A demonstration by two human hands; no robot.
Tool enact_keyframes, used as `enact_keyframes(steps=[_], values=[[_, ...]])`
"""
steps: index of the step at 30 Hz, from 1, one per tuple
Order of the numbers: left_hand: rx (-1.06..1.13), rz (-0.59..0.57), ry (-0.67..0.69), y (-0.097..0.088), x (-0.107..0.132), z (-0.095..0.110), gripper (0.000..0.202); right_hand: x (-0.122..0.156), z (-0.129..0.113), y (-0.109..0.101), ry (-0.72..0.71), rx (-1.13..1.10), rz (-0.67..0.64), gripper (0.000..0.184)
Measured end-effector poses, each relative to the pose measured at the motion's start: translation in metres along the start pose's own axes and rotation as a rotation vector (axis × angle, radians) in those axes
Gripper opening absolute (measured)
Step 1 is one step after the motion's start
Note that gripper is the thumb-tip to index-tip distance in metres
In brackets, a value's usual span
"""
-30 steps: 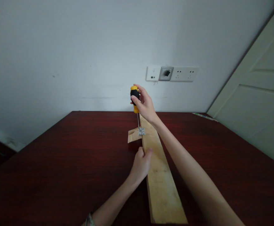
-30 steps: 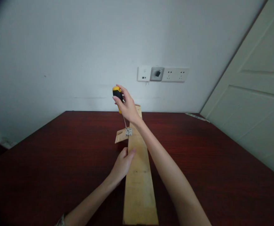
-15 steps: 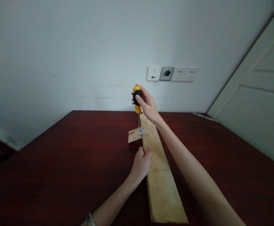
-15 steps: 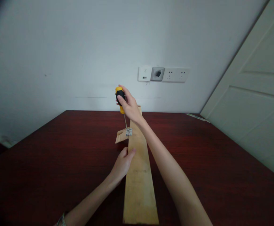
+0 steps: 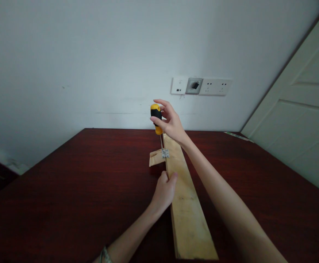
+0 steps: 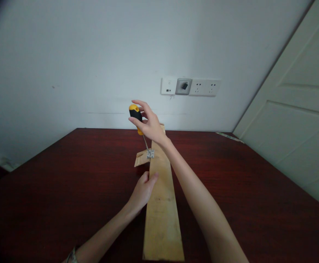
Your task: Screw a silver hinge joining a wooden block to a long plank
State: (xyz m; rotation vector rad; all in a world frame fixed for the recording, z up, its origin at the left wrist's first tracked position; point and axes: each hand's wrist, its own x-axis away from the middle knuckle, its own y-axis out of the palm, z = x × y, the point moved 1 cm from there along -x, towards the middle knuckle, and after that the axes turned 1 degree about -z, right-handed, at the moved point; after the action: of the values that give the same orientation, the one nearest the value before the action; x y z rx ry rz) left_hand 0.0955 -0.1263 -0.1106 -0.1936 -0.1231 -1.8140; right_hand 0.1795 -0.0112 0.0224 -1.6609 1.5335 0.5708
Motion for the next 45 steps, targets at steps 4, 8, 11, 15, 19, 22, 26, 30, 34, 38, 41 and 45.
enact_keyframes(steps=[4, 8, 11, 15, 19, 22, 26, 30, 34, 38, 41, 45], values=[[-0.001, -0.003, 0.008, 0.0, 0.0, 0.0, 0.02, 0.002, -0.008, 0.001, -0.032, 0.064, -0.005, 0.042], [-0.011, -0.006, 0.022, 0.0, 0.001, 0.002, 0.02, 0.003, -0.01, 0.001, -0.04, 0.069, 0.013, 0.04], [-0.022, 0.01, 0.011, 0.001, 0.003, 0.003, 0.019, 0.002, -0.007, 0.0, -0.024, 0.049, 0.003, 0.033], [-0.005, 0.01, -0.008, 0.001, 0.004, 0.004, 0.019, -0.001, -0.001, -0.002, -0.03, 0.024, -0.026, 0.031], [-0.015, 0.008, 0.008, 0.001, 0.004, 0.003, 0.021, -0.002, -0.001, -0.002, -0.029, 0.059, -0.012, 0.033], [-0.038, 0.005, 0.027, 0.001, 0.003, 0.001, 0.022, -0.002, -0.004, -0.001, -0.052, 0.112, 0.025, 0.032], [-0.057, 0.007, 0.032, 0.0, 0.0, -0.002, 0.025, -0.003, -0.003, -0.002, -0.039, 0.113, 0.074, 0.031], [-0.078, 0.023, 0.033, -0.001, -0.001, -0.004, 0.026, -0.004, 0.0, -0.005, -0.031, 0.047, 0.042, 0.032], [-0.095, 0.026, 0.044, -0.001, 0.0, -0.002, 0.024, -0.004, -0.002, -0.005, -0.051, 0.089, 0.026, 0.039], [-0.096, 0.013, 0.054, -0.001, 0.0, -0.002, 0.024, -0.005, -0.005, -0.003, -0.102, 0.169, 0.064, 0.036], [-0.113, 0.017, 0.05, -0.001, -0.002, -0.004, 0.024, -0.004, -0.002, -0.002, -0.099, 0.146, 0.07, 0.033], [-0.122, 0.022, 0.054, -0.001, -0.002, -0.005, 0.024, -0.003, 0.002, -0.002, -0.036, 0.025, 0.006, 0.038]])
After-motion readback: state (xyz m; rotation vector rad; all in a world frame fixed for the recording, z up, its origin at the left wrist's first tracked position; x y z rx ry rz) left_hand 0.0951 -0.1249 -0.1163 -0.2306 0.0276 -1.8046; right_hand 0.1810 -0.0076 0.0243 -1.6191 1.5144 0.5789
